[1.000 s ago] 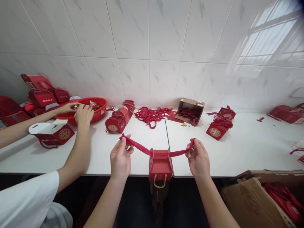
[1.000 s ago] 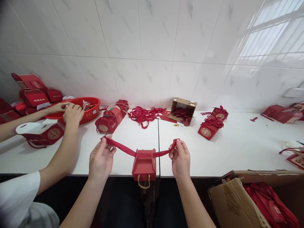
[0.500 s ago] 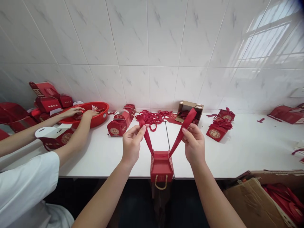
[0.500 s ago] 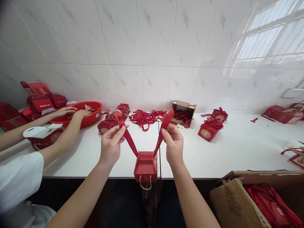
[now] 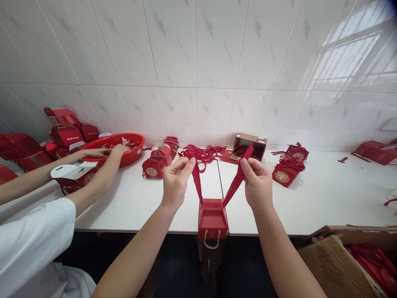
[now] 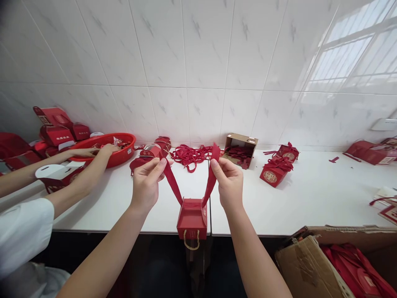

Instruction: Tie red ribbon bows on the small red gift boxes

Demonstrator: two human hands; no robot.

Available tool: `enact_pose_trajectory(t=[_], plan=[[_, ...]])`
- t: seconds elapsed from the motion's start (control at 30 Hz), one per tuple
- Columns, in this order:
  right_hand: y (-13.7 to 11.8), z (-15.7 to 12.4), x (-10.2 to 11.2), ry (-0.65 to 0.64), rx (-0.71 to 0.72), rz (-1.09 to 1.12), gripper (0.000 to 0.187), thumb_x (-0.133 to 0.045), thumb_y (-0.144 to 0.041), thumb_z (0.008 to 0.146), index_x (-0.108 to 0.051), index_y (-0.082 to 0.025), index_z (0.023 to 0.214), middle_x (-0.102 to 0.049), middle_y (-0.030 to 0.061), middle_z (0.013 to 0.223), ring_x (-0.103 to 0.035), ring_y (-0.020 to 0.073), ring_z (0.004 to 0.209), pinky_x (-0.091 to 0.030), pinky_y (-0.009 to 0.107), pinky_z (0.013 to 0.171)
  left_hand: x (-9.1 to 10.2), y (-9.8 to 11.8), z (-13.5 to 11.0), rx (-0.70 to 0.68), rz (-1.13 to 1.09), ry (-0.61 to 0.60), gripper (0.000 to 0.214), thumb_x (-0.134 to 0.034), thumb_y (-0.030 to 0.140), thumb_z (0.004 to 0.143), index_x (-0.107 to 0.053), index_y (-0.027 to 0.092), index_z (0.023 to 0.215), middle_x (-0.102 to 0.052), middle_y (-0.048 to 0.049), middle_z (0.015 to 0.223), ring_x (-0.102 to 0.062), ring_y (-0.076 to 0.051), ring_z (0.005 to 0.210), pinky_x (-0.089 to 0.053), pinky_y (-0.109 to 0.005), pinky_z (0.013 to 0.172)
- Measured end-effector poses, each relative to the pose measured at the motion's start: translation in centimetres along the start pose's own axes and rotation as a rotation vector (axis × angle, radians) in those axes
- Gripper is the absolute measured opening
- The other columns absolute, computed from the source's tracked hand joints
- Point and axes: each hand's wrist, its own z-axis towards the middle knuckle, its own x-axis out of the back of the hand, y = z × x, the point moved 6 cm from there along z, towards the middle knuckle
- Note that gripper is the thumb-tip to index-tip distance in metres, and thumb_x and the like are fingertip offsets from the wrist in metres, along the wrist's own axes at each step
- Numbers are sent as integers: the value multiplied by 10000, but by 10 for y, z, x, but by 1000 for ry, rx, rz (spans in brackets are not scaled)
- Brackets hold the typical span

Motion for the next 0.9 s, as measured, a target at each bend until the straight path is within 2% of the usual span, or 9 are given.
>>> enact_pose_trajectory(t=[0.23, 0.4, 0.53, 0.77, 0.83, 0.9], plan=[[-4, -1, -1, -2, 82, -80, 159, -703, -381, 720, -689, -223, 716, -591, -10, 690, -513, 120, 658, -420, 275, 639, 0, 10, 0, -69, 50, 5, 168, -682, 359, 740, -701, 196, 708, -574, 6, 679, -482, -95, 611, -375, -244, 584], [-8, -1, -3, -23, 129, -127, 161, -687, -376, 739, -671, -223, 694, -549, 0, 732, -492, 130, 708, -416, 285, 680, -1, 14, 0, -69, 91, 30, 218, -674, 396, 740, -744, 196, 788, -644, -23, 668, -510, -125, 606, -410, -270, 614], [-6, -2, -4, -52, 107, -137, 190, -679, -407, 740, -675, -218, 722, -580, 19, 767, -516, 150, 740, -441, 314, 710, -3, 19, -1, -70, 117, 41, 217, -665, 396, 750, -754, 202, 788, -696, -39, 718, -521, -121, 578, -425, -270, 620], [-2, -2, -4, -61, 58, -44, 130, -695, -351, 742, -700, -227, 781, -630, 6, 769, -575, 140, 743, -466, 308, 730, -7, 19, 0, -88, 112, 5, 234, -639, 384, 781, -741, 175, 811, -697, -44, 701, -590, -130, 627, -461, -264, 656], [-2, -3, -6, -74, 17, -43, 149, -687, -354, 748, -695, -218, 810, -649, 12, 761, -597, 137, 683, -482, 301, 671, -10, 18, -2, -68, 86, -40, 260, -644, 379, 779, -723, 169, 910, -681, -31, 652, -600, -131, 615, -470, -269, 682], [-1, -5, -10, -109, -33, -92, 177, -692, -347, 740, -688, -208, 849, -657, 12, 738, -581, 115, 567, -477, 277, 571, -14, 18, -4, -43, 70, -125, 381, -659, 361, 772, -652, 177, 1105, -659, -3, 596, -602, -128, 598, -472, -284, 736]])
